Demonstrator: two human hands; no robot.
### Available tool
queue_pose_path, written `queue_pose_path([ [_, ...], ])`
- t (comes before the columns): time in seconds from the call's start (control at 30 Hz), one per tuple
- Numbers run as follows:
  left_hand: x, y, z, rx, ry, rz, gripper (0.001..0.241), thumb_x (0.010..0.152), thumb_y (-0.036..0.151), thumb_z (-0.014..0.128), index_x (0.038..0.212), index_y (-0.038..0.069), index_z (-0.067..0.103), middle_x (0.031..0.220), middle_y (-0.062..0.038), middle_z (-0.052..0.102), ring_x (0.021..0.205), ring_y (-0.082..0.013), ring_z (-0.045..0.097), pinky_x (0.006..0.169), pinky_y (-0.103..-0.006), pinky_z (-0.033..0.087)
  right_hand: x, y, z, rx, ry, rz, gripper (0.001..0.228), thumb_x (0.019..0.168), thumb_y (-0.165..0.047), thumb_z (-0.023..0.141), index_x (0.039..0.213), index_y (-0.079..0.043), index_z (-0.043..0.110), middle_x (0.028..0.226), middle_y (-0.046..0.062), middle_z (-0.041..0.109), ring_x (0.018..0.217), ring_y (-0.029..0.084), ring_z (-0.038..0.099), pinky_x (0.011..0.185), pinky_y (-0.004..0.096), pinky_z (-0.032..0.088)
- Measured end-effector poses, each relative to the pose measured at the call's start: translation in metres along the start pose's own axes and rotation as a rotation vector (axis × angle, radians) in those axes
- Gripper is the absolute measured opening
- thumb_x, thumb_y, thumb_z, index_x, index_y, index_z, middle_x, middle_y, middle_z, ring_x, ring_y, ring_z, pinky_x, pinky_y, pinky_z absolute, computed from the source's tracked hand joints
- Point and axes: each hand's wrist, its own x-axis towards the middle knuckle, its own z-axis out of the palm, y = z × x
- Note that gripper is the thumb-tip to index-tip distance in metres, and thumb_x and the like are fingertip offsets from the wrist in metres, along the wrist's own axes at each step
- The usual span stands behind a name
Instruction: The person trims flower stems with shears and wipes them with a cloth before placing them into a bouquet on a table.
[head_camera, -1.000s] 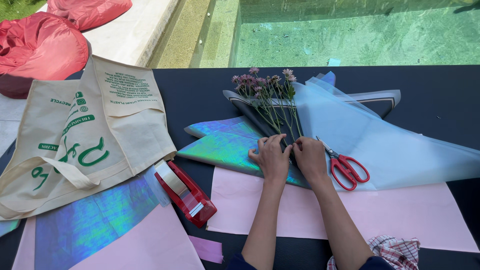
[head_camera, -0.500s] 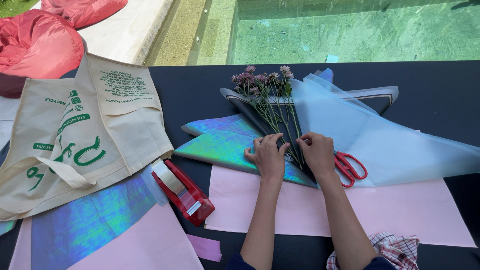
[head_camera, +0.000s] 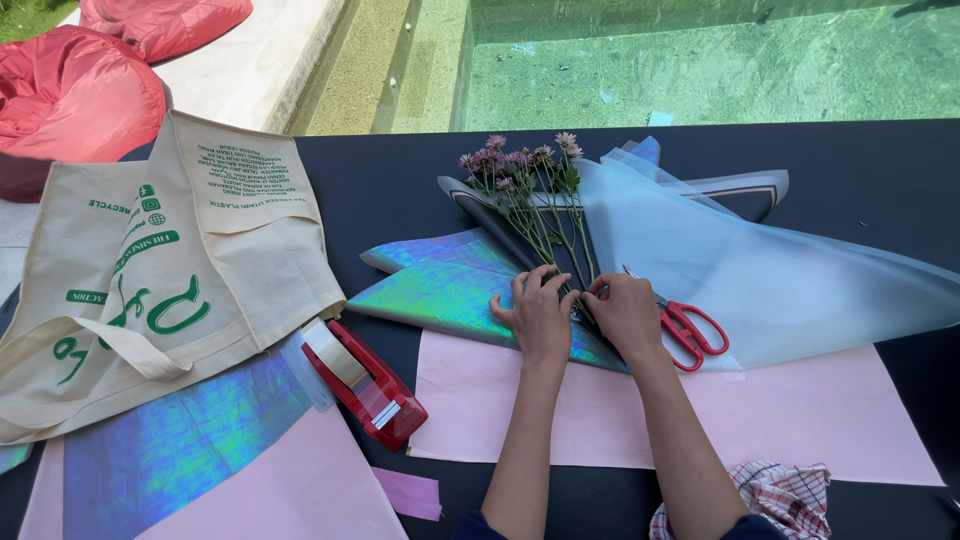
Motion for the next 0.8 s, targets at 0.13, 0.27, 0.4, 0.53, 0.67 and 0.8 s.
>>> queue_pose_path([
  [0.13,-0.001,-0.005,0.006,0.008,-0.010,-0.001,0.021,0.096,0.040,0.069,0.112,0.028,0.071,0.120,0.006,0.057,0.128,-0.0176,0.043,0.104,-0.0673,0.012,0.001,0.002,0.004,0.015,0.048,0.011,0.012,0.091,-0.016,0.075,0.093,-0.004,0.078,0.072,0.013,0.072,0.068,0.029,0.071,0.057,0.035,0.060],
  [0.27,-0.001,0.001,0.000,0.013,-0.013,0.010,0.022,0.095,0.039,0.070,0.114,0.027,0.070,0.122,0.005,0.057,0.129,-0.0179,0.043,0.103,-0.0677,0.014,-0.001,0.000,0.002,0.016,0.075,0.024,0.013,0.091,-0.016,0.075,0.094,-0.005,0.078,0.073,0.014,0.072,0.069,0.030,0.071,0.060,0.038,0.060],
  [0.4,-0.003,-0.004,0.011,0.042,-0.013,0.006,0.026,0.090,0.042,0.072,0.112,0.028,0.071,0.125,0.006,0.057,0.129,-0.0157,0.043,0.105,-0.0665,0.012,-0.006,-0.002,-0.001,-0.016,0.069,0.012,0.013,0.091,-0.014,0.074,0.096,-0.004,0.078,0.072,0.013,0.071,0.072,0.031,0.072,0.062,0.040,0.060],
  [0.53,-0.006,-0.008,0.016,0.077,-0.010,-0.022,0.027,0.090,0.044,0.073,0.112,0.029,0.072,0.125,0.007,0.056,0.129,-0.0159,0.042,0.104,-0.0659,0.013,-0.005,-0.003,0.003,-0.058,0.069,0.060,0.012,0.092,-0.015,0.073,0.096,-0.005,0.078,0.074,0.013,0.073,0.072,0.029,0.073,0.063,0.038,0.061],
  [0.67,-0.006,-0.002,0.009,0.052,-0.007,-0.032,0.027,0.090,0.042,0.073,0.114,0.029,0.071,0.124,0.006,0.056,0.130,-0.0165,0.042,0.104,-0.0653,0.012,-0.004,-0.002,0.004,-0.023,0.071,0.078,0.013,0.093,-0.016,0.072,0.097,-0.005,0.078,0.076,0.014,0.073,0.074,0.031,0.073,0.065,0.040,0.061],
  [0.8,-0.009,0.007,-0.003,0.023,-0.019,-0.048,0.026,0.090,0.039,0.075,0.114,0.030,0.071,0.124,0.005,0.057,0.130,-0.0185,0.043,0.103,-0.0673,0.014,-0.010,-0.006,-0.008,-0.021,0.082,0.105,0.014,0.094,-0.018,0.070,0.099,-0.007,0.079,0.078,0.013,0.073,0.076,0.032,0.073,0.066,0.042,0.061],
])
